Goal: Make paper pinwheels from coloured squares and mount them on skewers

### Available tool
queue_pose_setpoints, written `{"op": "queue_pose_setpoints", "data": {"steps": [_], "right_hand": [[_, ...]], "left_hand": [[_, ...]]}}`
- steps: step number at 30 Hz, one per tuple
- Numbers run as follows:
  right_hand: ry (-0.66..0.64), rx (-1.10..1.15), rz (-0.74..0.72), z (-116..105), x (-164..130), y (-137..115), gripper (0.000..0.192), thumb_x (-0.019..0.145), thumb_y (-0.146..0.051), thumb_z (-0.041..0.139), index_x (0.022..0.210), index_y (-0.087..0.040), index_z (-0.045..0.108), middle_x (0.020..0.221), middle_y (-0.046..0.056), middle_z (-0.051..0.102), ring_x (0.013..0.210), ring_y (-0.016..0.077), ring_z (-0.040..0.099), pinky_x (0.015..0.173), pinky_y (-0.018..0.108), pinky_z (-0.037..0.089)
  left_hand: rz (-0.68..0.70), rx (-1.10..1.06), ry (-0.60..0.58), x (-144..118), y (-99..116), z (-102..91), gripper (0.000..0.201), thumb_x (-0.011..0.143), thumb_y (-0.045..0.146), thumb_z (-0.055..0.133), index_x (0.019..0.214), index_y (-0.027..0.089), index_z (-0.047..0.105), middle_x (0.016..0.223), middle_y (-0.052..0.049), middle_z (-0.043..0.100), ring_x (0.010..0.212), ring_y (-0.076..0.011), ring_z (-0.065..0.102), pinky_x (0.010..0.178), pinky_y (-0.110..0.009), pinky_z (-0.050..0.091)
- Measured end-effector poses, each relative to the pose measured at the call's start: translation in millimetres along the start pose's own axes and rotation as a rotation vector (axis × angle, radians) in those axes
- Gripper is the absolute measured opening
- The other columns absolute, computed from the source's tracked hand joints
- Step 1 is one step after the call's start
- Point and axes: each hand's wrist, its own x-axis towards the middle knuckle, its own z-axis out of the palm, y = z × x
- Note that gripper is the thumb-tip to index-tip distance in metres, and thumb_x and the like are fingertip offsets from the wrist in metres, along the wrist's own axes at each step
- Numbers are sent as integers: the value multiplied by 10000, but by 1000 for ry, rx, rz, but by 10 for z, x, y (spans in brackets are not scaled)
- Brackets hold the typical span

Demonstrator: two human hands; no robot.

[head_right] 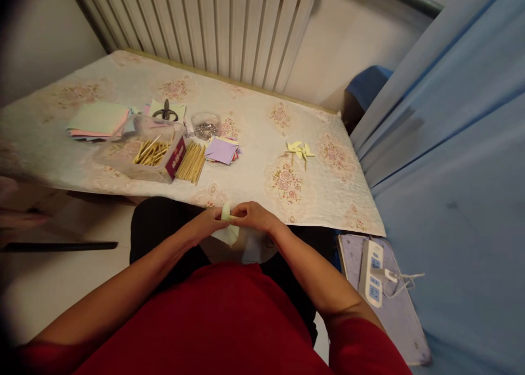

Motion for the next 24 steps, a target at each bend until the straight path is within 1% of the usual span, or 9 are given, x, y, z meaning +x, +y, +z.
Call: {"op": "queue_pose_setpoints", "data": {"steps": [2,6,11,14,18,21,24], "right_hand": [[22,-36,22,80,23,12,209,724,-355,633,749,-150,660,658,-12,596,598,97,475,565,214,370],[69,-81,52,164,33,40,184,728,-325,590,683,-149,616,592,-40,510,538,73,389,507,203,292],[90,-89,95,191,25,3,163,715,-293,566,625,-158,560,561,-51,420,530,71,344,498,207,264],[89,-86,114,195,19,-16,167,714,-292,561,613,-160,543,559,-52,397,531,72,332,498,211,260],[74,-84,125,198,27,25,179,711,-307,572,615,-161,536,556,-57,384,527,69,320,493,214,245],[66,-74,111,203,42,79,157,704,-298,572,636,-158,553,568,-58,403,535,68,331,499,212,250],[73,-74,119,210,54,118,144,696,-292,572,651,-156,564,571,-60,409,535,68,331,497,212,244]], "left_hand": [[24,18,6,-3,4,-9,78,572,176,614,636,177,657,569,9,591,501,-121,469,482,-218,316],[0,11,34,-5,-2,-41,50,532,147,613,559,190,613,524,10,575,499,-138,485,474,-228,322],[-10,-18,65,19,-20,-57,81,506,132,609,540,205,595,506,12,575,511,-154,499,466,-233,320],[5,6,43,24,-26,-61,69,516,137,613,538,200,596,517,2,579,512,-154,498,469,-238,319],[10,36,27,18,-27,-77,63,531,154,614,579,195,615,538,-3,581,535,-156,499,484,-240,323],[-27,108,-30,28,-40,-98,85,565,178,593,644,175,623,583,2,583,575,-150,503,519,-235,335],[-30,188,-83,51,-71,-114,142,604,191,567,725,155,631,641,9,584,602,-134,497,554,-232,344]]}}
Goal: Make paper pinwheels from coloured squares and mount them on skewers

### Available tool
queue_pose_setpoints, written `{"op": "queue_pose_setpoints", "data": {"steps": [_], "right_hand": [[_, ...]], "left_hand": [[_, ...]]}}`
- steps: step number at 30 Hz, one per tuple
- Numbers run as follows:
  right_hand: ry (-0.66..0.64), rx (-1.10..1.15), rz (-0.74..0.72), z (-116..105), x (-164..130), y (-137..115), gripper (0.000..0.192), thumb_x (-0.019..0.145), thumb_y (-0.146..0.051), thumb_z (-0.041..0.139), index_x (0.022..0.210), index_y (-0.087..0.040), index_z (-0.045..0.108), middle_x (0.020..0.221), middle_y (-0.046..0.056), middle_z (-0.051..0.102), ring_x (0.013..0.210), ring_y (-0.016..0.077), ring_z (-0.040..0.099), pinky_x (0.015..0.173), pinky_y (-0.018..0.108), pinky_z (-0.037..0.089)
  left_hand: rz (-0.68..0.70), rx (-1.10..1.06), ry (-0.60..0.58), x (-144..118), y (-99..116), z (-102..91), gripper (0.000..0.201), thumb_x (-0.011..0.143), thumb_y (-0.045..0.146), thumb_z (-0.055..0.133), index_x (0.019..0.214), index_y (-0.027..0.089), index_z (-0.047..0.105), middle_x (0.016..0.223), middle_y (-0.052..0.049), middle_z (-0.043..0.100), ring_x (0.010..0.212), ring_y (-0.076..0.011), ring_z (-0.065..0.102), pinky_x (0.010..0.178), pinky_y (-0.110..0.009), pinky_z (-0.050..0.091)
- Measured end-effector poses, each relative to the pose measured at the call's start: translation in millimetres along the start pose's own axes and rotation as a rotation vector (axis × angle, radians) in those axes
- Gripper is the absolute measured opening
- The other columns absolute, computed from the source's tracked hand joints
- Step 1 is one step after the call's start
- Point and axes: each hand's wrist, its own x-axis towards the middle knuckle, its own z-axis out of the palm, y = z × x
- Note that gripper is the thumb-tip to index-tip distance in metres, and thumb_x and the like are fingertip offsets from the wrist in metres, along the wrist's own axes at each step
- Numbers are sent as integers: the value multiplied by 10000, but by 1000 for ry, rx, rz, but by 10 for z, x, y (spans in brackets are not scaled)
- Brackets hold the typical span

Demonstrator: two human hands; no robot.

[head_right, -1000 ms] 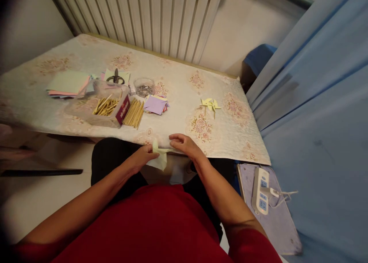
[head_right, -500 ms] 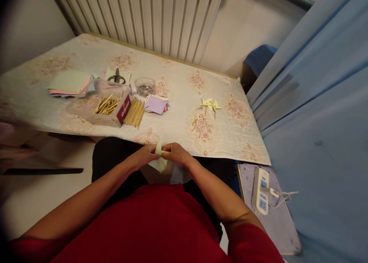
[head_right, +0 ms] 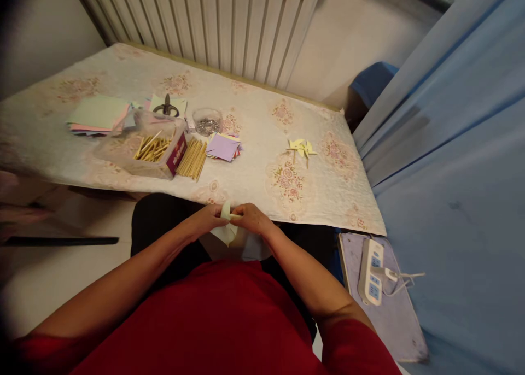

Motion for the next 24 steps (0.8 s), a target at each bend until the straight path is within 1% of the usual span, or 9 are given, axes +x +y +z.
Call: {"op": "queue_pose_setpoints", "data": {"steps": [7,9,10,12,14,16,18,21,24], "right_hand": [[-3,53,5,-3,-10,15,157,705,-310,574,666,-158,564,570,-61,411,533,68,320,492,212,230],[14,108,6,-19,-13,19,168,708,-318,570,652,-161,551,552,-67,397,517,66,309,484,214,219],[26,138,11,-30,-12,24,169,706,-316,568,643,-161,545,544,-69,393,510,66,307,482,215,216],[56,191,27,-55,-4,48,160,695,-306,571,631,-162,541,538,-70,399,506,65,314,486,214,219],[79,240,41,-80,12,88,150,672,-298,588,627,-161,545,543,-70,415,509,64,326,495,211,231],[96,302,55,-99,31,135,147,651,-299,606,632,-162,553,549,-69,432,510,64,338,505,209,248],[108,370,62,-110,47,175,150,636,-301,617,632,-164,557,554,-66,450,511,67,354,511,209,265],[109,448,78,-114,60,201,149,624,-299,627,626,-168,558,558,-60,473,510,71,375,513,211,279],[108,496,87,-112,59,200,142,614,-291,638,623,-168,567,554,-58,484,504,72,385,510,212,285]], "left_hand": [[17,11,10,-7,8,3,160,673,232,583,801,145,624,697,-3,586,624,-134,505,582,-248,371],[49,1,44,-62,19,-34,269,711,289,605,936,143,622,708,-3,594,643,-143,525,594,-254,390],[75,-20,57,-101,14,-60,366,732,317,608,1056,147,598,728,-4,607,660,-148,540,610,-259,405],[144,-57,63,-195,-21,-119,585,763,338,607,1309,186,460,825,-18,646,719,-159,578,665,-277,439],[187,-82,41,-292,-89,-167,649,798,331,577,1405,240,365,991,-52,668,845,-184,615,752,-312,469],[229,-39,28,-368,-169,-186,608,816,297,554,1400,260,387,1001,-54,676,908,-196,623,814,-341,477],[281,66,32,-409,-235,-172,515,820,239,533,1332,263,484,1036,-53,674,956,-192,618,867,-353,469],[379,263,60,-402,-279,-110,400,806,161,504,1184,242,608,1091,-54,659,952,-174,612,875,-339,471],[464,371,111,-351,-273,-42,342,811,133,484,1103,216,642,1064,-57,661,922,-162,612,858,-322,477]]}}
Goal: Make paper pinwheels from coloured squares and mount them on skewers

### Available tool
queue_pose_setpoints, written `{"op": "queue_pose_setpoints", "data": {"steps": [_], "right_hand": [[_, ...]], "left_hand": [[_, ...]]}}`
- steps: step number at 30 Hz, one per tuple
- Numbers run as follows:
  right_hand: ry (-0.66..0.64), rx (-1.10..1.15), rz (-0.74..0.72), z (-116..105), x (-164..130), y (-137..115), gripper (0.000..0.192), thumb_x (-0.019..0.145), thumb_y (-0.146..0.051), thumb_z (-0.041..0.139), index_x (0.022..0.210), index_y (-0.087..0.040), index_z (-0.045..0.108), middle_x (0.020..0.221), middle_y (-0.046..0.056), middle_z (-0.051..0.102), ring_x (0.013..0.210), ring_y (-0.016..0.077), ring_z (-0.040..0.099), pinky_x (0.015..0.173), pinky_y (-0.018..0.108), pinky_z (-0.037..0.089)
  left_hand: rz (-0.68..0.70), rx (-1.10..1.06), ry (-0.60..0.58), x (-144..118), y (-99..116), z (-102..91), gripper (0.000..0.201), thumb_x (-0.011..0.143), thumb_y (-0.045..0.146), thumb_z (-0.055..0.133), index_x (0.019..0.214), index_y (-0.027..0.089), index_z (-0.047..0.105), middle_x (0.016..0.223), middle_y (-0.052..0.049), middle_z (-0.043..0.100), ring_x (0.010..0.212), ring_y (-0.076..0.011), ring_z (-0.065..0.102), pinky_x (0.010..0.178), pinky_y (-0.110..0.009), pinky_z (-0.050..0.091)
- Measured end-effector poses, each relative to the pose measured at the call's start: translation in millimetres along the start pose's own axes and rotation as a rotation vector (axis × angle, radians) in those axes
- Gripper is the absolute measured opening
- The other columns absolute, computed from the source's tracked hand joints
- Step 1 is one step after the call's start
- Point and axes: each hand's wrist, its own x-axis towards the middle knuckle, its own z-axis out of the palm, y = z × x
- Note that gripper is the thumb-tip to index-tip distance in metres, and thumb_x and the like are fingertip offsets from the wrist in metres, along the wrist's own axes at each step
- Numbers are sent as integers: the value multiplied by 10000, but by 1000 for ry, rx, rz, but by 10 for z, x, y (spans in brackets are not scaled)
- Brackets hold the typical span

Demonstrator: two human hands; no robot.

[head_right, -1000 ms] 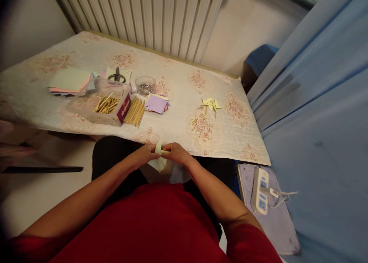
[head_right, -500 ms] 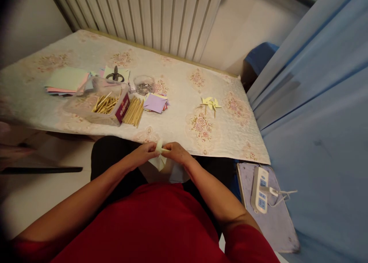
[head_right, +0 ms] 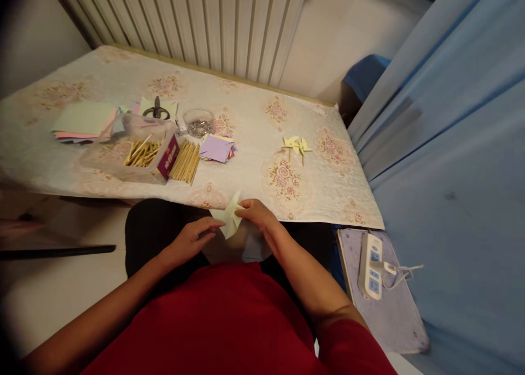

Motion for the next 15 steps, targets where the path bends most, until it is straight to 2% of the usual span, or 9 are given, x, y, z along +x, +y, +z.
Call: {"op": "queue_pose_setpoints", "data": {"steps": [4,10,15], "right_hand": [[-2,33,2,7,-7,2,141,606,-287,647,624,-166,576,559,-53,503,515,77,408,522,213,302],[-17,72,4,43,0,19,143,602,-278,656,614,-171,562,556,-52,500,513,79,405,514,213,302],[10,47,-31,106,-27,-16,146,610,-276,648,605,-170,548,540,-64,460,506,72,362,497,213,260]], "left_hand": [[30,26,62,66,8,55,248,820,153,511,1017,201,654,947,-45,670,843,-149,620,800,-291,488],[4,46,150,123,8,65,86,805,188,563,813,203,647,791,-4,642,763,-137,591,737,-268,458],[-73,-28,174,156,55,84,93,801,254,588,739,194,624,746,6,614,718,-130,547,698,-261,427]]}}
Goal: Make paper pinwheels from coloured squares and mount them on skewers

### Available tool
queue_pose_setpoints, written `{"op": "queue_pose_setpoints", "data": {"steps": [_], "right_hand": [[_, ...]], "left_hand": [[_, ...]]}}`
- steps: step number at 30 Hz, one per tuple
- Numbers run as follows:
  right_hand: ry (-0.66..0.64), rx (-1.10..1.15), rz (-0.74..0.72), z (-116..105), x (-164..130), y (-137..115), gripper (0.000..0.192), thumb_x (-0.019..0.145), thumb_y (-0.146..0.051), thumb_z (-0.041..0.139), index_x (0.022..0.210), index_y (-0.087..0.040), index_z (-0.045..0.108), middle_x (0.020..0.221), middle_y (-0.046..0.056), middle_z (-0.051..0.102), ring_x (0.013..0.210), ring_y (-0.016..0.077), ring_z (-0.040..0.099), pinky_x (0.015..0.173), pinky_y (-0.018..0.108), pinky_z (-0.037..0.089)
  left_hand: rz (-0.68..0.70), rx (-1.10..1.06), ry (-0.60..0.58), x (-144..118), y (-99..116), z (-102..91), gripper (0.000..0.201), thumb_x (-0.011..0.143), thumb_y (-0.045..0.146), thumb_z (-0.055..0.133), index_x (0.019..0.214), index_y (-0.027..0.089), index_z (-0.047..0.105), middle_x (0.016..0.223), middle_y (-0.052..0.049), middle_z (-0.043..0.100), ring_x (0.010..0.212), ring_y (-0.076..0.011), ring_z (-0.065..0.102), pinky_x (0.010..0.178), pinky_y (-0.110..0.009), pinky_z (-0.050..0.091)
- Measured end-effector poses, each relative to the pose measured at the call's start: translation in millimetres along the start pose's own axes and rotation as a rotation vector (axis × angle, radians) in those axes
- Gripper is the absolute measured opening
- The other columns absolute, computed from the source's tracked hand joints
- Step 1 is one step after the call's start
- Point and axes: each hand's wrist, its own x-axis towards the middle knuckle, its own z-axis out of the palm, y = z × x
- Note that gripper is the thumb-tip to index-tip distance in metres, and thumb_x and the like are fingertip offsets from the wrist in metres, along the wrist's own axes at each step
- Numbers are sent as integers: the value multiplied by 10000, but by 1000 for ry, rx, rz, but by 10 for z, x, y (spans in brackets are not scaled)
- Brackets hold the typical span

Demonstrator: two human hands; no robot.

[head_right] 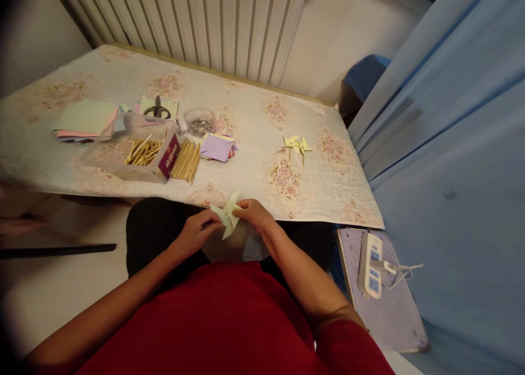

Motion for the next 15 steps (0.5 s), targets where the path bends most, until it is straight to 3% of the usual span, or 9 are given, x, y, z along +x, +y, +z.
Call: {"op": "queue_pose_setpoints", "data": {"steps": [8,15], "right_hand": [[50,-104,-33,86,-77,-126,179,630,-308,605,582,-180,489,529,-74,375,506,69,290,498,227,210],[48,-84,-10,107,-85,-135,172,625,-307,620,602,-178,509,529,-69,403,507,73,310,494,225,216]], "left_hand": [[-317,-401,88,10,134,156,138,758,317,592,735,186,555,676,23,587,661,-136,566,669,-275,455],[-421,-432,169,57,206,200,191,735,353,603,691,187,518,606,28,569,583,-129,537,598,-261,422]]}}
